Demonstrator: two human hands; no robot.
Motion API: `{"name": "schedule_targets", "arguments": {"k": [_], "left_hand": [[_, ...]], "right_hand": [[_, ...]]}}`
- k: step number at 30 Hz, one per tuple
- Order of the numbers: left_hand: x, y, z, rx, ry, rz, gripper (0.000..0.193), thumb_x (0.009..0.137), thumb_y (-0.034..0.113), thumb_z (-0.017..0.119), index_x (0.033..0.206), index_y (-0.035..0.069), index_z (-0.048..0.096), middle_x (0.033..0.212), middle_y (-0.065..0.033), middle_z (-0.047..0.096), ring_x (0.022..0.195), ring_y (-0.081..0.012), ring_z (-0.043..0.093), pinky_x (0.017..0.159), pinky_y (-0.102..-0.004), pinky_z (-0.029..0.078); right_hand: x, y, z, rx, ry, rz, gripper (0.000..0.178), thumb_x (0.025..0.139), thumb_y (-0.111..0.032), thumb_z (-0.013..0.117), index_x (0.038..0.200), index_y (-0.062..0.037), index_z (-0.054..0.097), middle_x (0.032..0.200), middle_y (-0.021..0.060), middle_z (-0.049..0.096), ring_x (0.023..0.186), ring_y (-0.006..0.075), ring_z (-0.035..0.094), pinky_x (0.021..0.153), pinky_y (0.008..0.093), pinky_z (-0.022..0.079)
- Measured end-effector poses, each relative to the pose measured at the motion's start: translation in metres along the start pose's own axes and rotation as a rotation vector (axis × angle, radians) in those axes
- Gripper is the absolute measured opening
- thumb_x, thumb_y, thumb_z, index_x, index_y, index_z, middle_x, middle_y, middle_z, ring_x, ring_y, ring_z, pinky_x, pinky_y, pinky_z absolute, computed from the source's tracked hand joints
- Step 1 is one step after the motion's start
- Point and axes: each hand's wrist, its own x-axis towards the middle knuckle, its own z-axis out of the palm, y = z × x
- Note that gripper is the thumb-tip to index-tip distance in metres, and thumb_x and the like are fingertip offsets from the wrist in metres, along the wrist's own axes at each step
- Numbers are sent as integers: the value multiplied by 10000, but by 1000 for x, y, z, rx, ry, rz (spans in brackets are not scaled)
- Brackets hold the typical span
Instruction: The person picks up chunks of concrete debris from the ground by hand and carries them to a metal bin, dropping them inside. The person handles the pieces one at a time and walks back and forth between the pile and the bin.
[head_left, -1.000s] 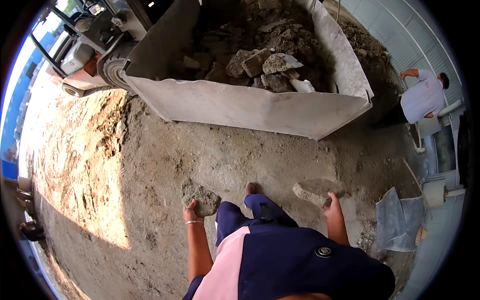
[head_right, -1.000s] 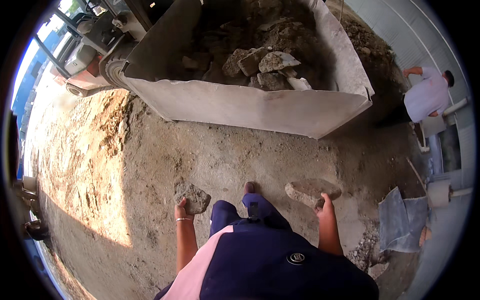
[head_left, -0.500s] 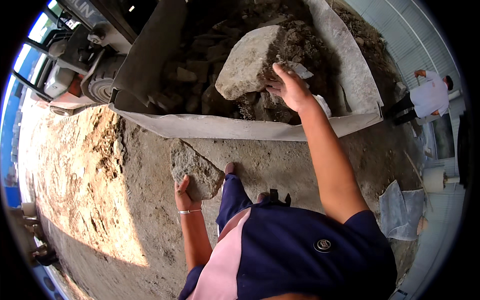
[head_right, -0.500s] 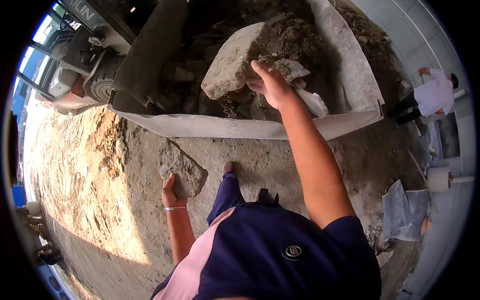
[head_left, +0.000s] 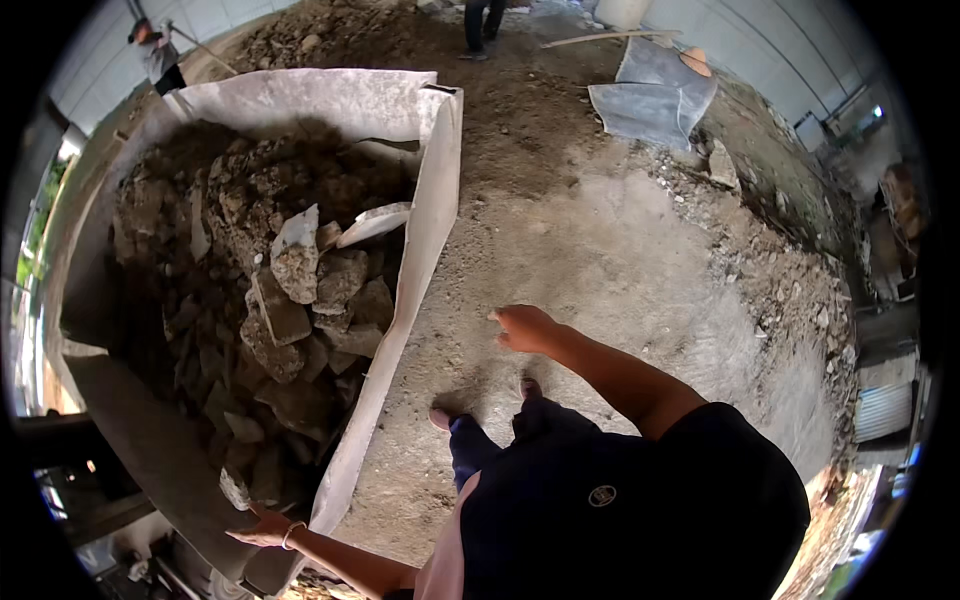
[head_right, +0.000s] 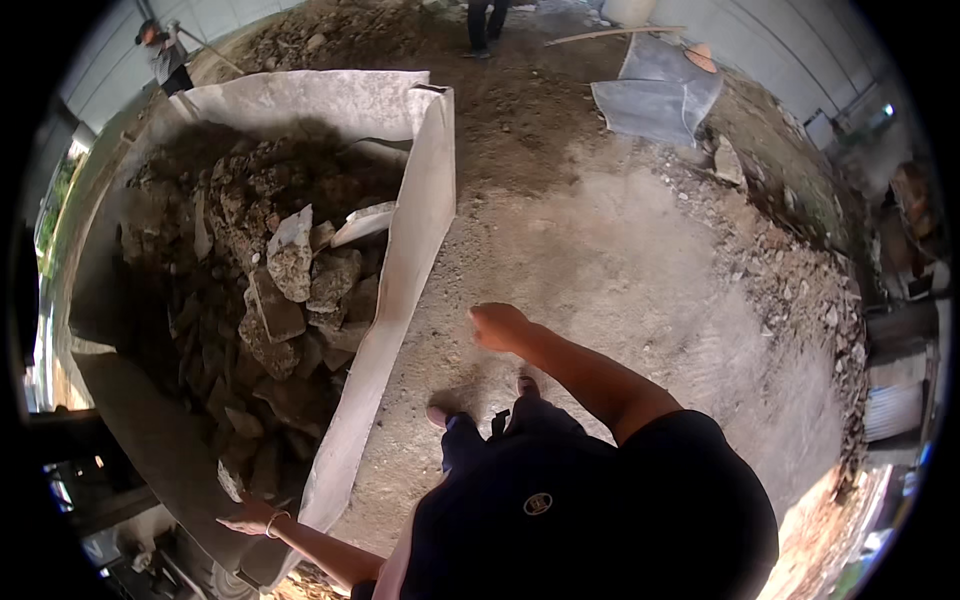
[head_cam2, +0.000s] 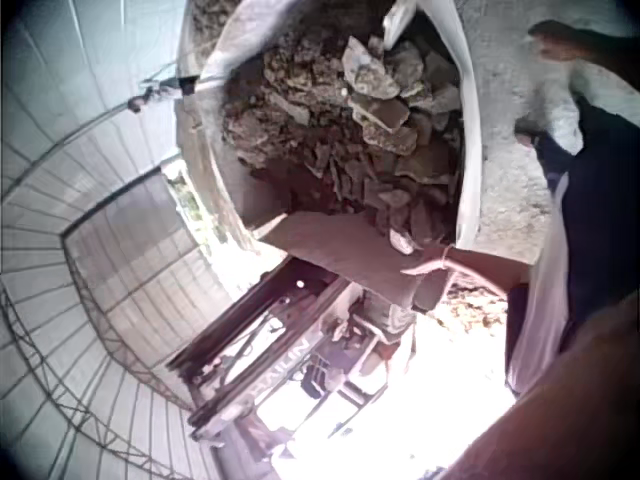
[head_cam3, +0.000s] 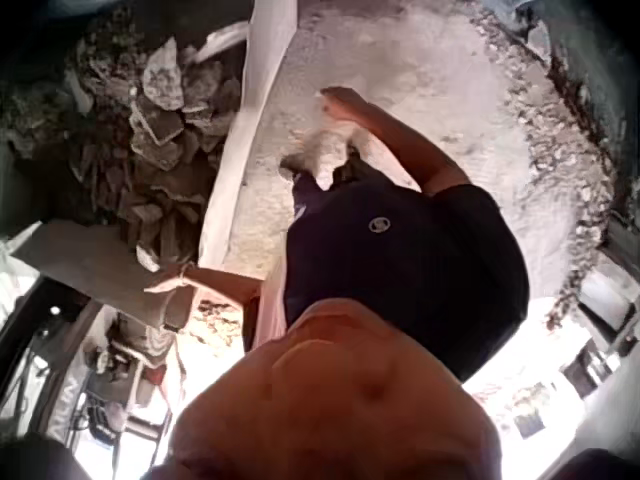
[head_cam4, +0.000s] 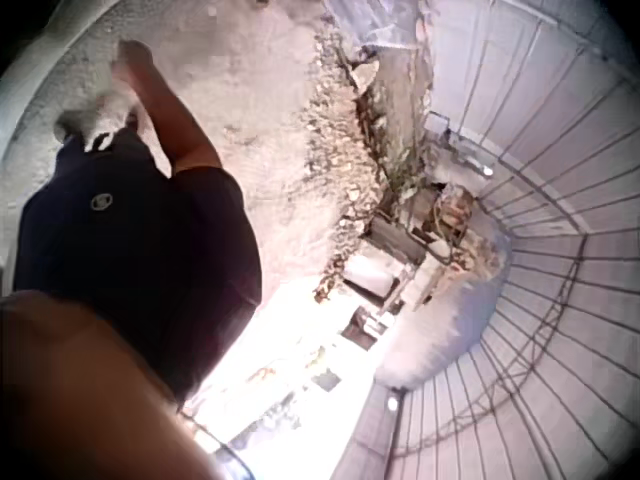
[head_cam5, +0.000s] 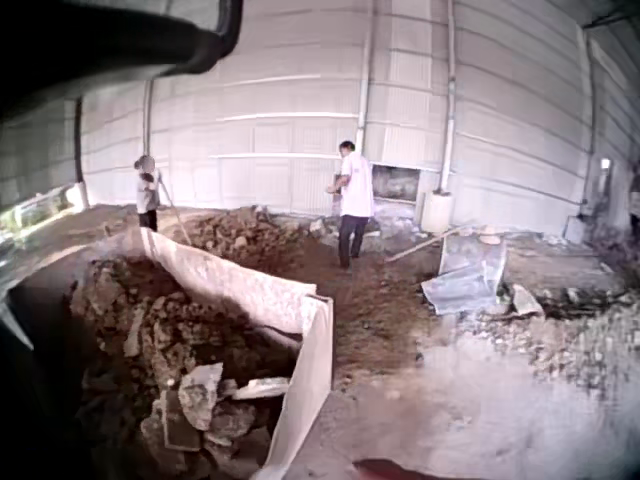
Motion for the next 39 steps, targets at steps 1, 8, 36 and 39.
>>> {"name": "schedule_targets", "arguments": {"k": [1,8,36,39], "left_hand": [[-24,44,-16,-85,23,238,636,678,261,580,1170,6,268,1159,-169,338,1055,-302,338,882,-394,275],[-228,273,-88,-924,-890,991,655,594,73,571,1175,42,271,1201,-171,271,1087,-331,273,888,-429,226],[-671,539,-39,-15,-1934,-5,413,737,146,444,1111,7,338,1117,-122,388,987,-284,412,749,-425,378],[-784,628,-105,-130,-2042,372,502,691,79,466,1151,35,270,1102,-139,401,980,-294,416,782,-401,355]], "right_hand": [[-32,40,1,25,93,120,338,627,-206,554,886,1,491,694,166,545,729,274,539,625,341,429],[-229,169,105,422,68,760,263,610,-270,516,744,-50,570,720,137,561,718,286,530,650,358,423],[-548,431,98,1314,967,1490,265,699,-140,545,893,38,514,689,118,570,560,147,554,491,238,449],[-587,425,124,1595,1232,1738,211,717,-164,535,816,22,531,666,108,559,538,156,544,445,245,432]]}}
